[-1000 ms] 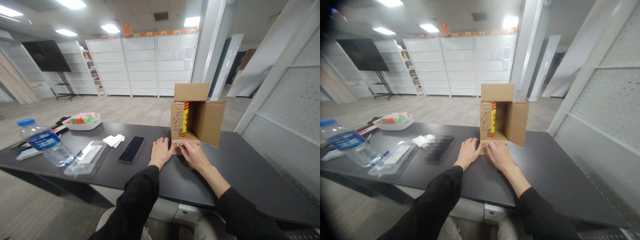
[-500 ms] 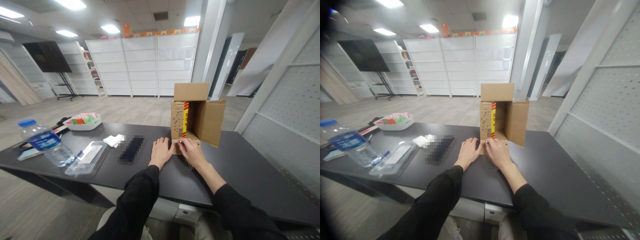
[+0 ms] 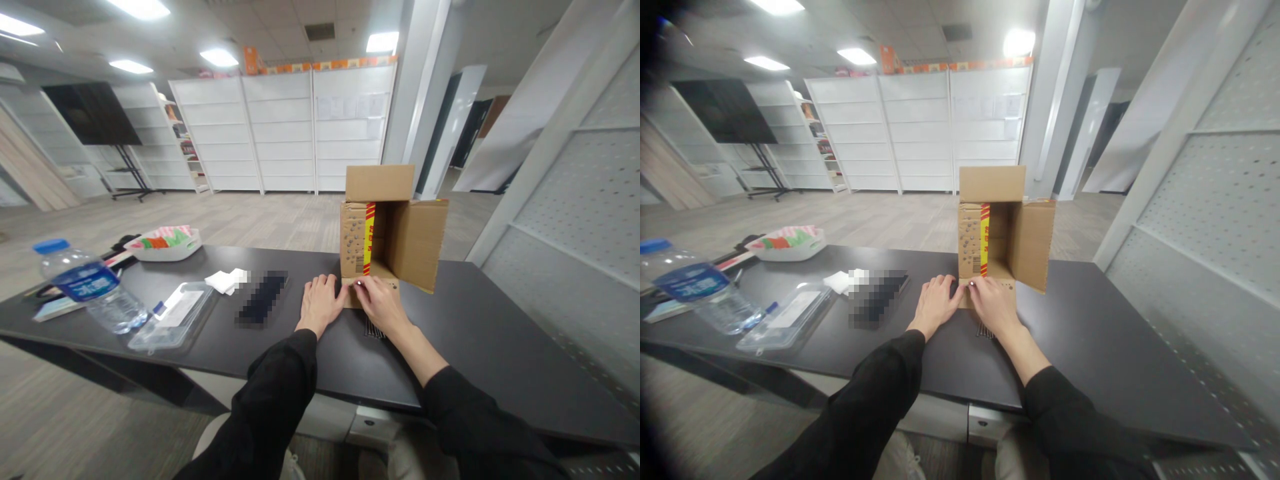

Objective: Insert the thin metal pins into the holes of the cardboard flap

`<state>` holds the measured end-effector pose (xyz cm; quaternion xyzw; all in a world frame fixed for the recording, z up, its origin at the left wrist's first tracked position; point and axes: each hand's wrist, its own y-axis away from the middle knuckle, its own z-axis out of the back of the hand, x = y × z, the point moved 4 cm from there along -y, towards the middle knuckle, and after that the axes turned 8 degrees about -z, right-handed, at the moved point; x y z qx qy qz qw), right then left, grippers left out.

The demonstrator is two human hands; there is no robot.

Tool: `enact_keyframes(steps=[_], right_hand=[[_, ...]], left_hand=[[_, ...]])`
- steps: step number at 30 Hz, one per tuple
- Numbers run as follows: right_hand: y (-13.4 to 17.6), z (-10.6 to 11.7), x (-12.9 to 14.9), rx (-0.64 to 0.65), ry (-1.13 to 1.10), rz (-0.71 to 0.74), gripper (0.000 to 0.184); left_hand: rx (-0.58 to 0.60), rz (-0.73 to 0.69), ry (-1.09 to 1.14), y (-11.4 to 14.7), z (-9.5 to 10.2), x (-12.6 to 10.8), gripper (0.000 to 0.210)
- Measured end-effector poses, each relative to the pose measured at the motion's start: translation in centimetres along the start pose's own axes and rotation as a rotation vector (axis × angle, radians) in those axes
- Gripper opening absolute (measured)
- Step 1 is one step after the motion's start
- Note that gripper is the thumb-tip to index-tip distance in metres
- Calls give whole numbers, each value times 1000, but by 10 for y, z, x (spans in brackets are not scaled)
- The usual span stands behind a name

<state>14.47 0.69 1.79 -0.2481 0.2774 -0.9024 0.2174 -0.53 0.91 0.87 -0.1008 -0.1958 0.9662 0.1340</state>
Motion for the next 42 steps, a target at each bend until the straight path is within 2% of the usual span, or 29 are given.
enact_keyframes(steps=[31, 42], right_hand=[[0, 2, -6, -26, -1, -30, 17], [0, 2, -7, -28, -17, -28, 15]], left_hand=[[40, 30, 10, 0, 5, -2, 42], [9, 14, 18, 0, 0, 0, 42]])
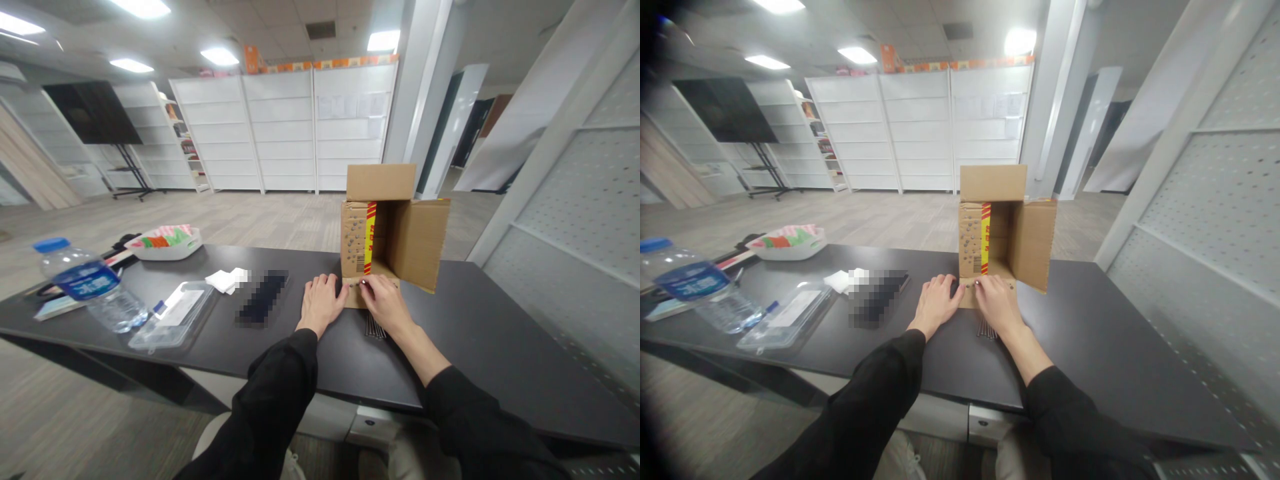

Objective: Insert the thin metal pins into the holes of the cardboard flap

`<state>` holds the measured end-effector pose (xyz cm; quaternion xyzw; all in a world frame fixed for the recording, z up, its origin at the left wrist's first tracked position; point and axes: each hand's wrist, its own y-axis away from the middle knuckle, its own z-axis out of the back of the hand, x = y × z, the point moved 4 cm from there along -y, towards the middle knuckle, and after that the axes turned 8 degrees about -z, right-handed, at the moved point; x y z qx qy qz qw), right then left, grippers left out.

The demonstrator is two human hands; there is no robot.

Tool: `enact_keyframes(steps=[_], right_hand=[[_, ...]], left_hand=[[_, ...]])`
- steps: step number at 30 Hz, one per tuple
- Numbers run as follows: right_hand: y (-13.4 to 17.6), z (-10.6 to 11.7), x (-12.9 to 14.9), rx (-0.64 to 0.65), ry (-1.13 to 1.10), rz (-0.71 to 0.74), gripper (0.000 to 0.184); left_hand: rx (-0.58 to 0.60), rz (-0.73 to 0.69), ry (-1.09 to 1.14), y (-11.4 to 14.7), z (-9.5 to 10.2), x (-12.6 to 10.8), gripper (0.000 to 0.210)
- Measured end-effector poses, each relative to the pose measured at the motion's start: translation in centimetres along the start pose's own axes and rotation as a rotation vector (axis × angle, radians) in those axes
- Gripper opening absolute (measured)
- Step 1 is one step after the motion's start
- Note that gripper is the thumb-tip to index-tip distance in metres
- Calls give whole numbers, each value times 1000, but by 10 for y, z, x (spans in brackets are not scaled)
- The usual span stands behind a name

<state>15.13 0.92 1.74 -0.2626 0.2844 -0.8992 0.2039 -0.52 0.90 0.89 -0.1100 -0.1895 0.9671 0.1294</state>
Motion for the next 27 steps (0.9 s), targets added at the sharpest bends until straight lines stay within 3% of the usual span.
enact_keyframes(steps=[27], right_hand=[[-1, 3, 6, 18, 40, 28, 22]], left_hand=[[-18, -11, -18, 0, -1, 0, 43]])
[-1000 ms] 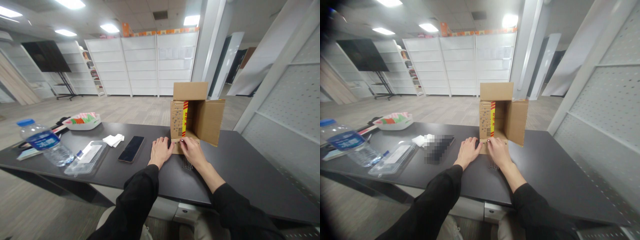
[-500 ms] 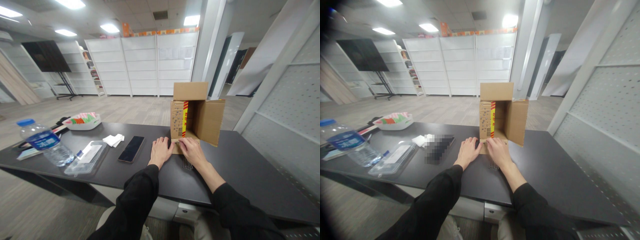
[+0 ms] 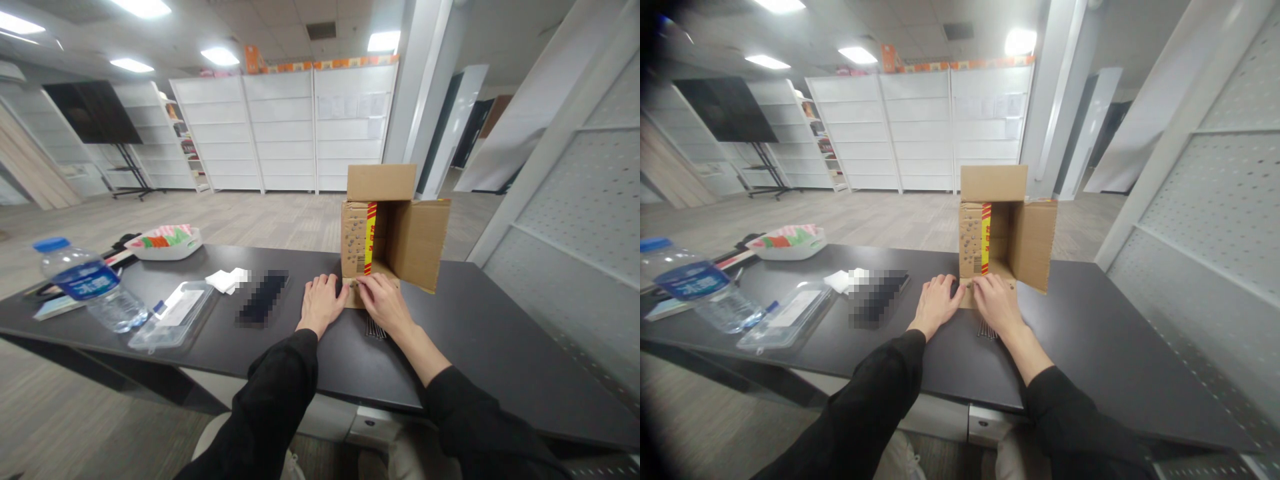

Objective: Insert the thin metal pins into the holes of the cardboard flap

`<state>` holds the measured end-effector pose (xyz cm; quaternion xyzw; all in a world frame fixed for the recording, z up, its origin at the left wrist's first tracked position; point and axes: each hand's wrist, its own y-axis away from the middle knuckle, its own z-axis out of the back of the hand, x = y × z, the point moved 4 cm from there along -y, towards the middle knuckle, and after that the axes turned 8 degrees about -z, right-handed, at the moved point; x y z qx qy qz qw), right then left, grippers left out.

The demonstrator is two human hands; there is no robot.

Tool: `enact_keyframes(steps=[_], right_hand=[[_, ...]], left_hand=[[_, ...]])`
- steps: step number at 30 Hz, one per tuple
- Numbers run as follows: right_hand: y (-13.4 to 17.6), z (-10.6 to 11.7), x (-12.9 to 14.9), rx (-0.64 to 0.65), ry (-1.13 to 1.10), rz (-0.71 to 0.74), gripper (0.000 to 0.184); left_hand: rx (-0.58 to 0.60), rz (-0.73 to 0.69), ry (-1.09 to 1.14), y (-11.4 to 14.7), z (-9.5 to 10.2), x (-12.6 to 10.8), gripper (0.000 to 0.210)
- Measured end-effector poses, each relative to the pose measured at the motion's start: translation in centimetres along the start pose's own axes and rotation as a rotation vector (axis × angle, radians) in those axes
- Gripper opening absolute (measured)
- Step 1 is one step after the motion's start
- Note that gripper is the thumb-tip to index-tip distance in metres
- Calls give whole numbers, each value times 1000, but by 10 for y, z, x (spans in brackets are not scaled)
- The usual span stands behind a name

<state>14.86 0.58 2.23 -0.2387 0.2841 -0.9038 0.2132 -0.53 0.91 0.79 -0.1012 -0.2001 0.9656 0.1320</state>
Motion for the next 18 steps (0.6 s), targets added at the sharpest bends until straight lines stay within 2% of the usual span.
enact_keyframes(steps=[7, 18], right_hand=[[0, -3, -3, 12, 35, -7, 14], [0, -5, -6, 40, 86, -11, 15]], left_hand=[[6, 1, 14, 0, 0, 1, 41], [4, 5, 16, -1, 0, 0, 42]])
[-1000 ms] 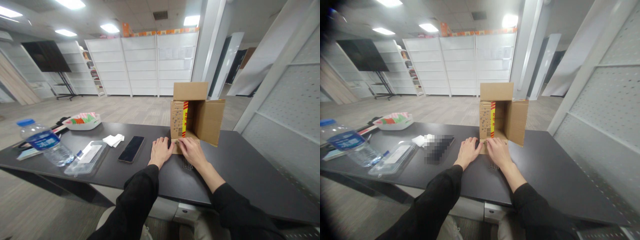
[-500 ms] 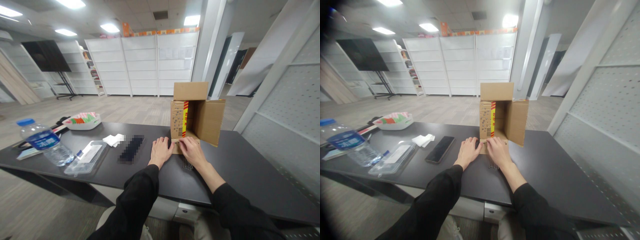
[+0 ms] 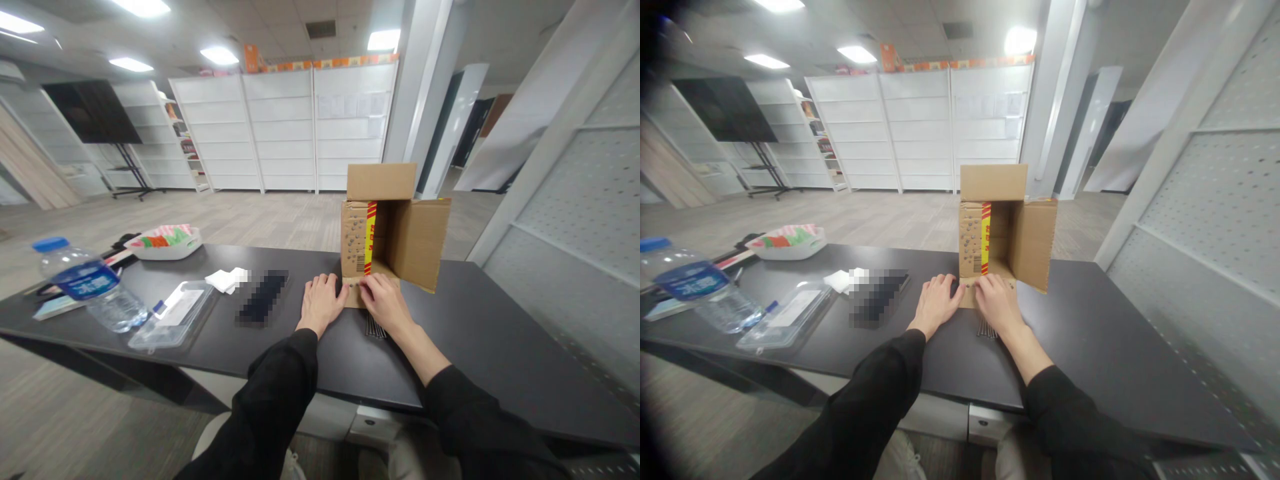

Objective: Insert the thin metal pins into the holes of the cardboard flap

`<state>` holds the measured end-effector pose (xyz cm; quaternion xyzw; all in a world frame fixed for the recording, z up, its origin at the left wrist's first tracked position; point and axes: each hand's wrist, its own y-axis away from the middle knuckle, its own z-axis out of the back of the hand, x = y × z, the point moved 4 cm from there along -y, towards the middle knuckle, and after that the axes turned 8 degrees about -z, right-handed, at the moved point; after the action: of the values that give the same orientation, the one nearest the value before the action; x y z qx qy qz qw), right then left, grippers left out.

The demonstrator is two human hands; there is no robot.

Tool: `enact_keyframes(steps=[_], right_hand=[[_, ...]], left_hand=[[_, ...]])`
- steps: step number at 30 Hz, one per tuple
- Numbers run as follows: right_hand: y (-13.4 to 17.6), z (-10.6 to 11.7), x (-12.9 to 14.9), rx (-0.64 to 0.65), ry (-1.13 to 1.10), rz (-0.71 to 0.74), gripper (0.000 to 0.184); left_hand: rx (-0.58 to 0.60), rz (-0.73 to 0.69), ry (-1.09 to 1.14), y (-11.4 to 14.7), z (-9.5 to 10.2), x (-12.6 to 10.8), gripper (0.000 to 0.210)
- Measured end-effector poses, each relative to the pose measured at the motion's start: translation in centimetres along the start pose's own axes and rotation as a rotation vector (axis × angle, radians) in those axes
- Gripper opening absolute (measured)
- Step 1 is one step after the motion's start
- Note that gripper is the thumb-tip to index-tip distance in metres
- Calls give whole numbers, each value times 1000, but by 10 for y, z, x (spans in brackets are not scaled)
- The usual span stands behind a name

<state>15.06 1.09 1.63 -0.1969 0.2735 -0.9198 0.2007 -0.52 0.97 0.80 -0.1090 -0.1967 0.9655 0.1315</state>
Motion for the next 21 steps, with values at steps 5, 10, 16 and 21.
enact_keyframes(steps=[5, 10, 16, 21], right_hand=[[1, 0, 0, 7, 19, -11, 15], [3, 1, -1, 19, 11, -22, 13], [8, 9, 0, 63, -24, -31, 13], [14, 16, 0, 146, -50, -63, 14]], left_hand=[[8, 5, -2, 0, 2, 0, 42], [13, 10, 1, 0, 2, -1, 42], [25, 15, 5, 0, 5, -2, 41], [42, 23, 21, 0, 6, -2, 41]])
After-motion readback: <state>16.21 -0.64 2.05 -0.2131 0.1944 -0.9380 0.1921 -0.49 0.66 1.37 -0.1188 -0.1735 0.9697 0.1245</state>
